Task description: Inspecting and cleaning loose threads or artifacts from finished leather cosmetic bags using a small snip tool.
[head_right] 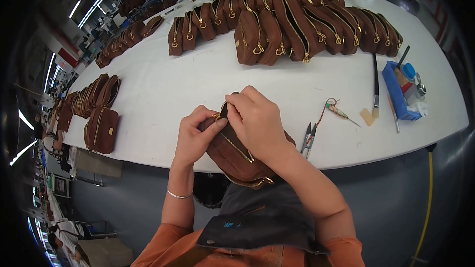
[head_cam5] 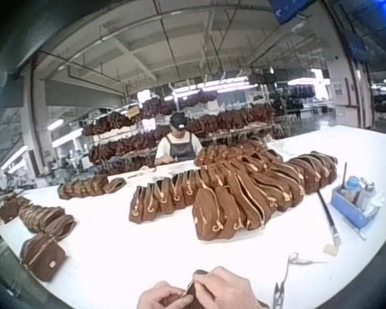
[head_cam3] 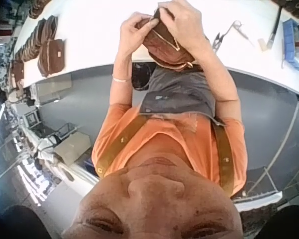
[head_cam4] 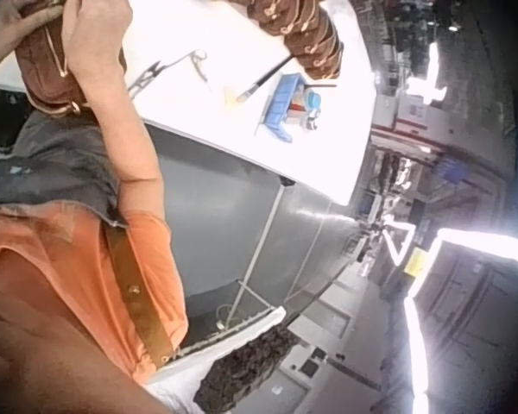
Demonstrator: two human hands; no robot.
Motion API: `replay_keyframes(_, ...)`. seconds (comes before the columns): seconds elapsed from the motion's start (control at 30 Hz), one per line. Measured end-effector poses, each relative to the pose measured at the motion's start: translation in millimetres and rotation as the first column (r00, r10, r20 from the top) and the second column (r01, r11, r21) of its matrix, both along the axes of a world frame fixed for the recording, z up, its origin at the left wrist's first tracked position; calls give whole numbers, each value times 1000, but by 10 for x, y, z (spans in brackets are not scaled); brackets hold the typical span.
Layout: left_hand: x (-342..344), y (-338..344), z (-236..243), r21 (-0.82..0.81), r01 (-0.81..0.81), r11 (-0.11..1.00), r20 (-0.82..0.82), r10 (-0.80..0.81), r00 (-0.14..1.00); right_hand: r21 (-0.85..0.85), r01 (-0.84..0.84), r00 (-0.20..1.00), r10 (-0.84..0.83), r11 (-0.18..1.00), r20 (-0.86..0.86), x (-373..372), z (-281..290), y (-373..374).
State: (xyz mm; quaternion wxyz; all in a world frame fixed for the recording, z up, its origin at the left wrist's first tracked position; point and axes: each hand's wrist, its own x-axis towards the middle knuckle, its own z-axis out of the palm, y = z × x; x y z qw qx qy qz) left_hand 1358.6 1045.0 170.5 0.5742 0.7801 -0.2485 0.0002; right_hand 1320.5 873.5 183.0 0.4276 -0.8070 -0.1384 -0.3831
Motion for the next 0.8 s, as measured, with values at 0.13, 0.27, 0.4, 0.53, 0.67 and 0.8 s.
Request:
replay_keyframes(0.13,59,33,-23,-129,87,988,-240,-116,964,-10,3,995,-4,1000,-98,33,-12,-37)
replay_keyframes(0.27,71,25,-61,-304,112,946,-395,-232,889,-16,7,995,-9,1000,-103,40,-22,-41)
replay_keyframes(0.4,36,-4,-28,-235,-61,970,-318,-18,948,12,0,994,1,1000,-107,39,7,-24)
replay_keyframes(0.53,128,-58,-45,-352,-144,925,-104,115,988,-94,-25,996,16,995,-91,40,-25,-1)
replay_keyframes(0.67,199,71,-276,-254,-259,932,-282,185,941,-172,-47,980,12,984,-198,45,-171,-157)
replay_keyframes(0.8,51,168,-488,-330,-404,853,-458,229,859,-106,142,958,-163,984,-235,5,-310,-556)
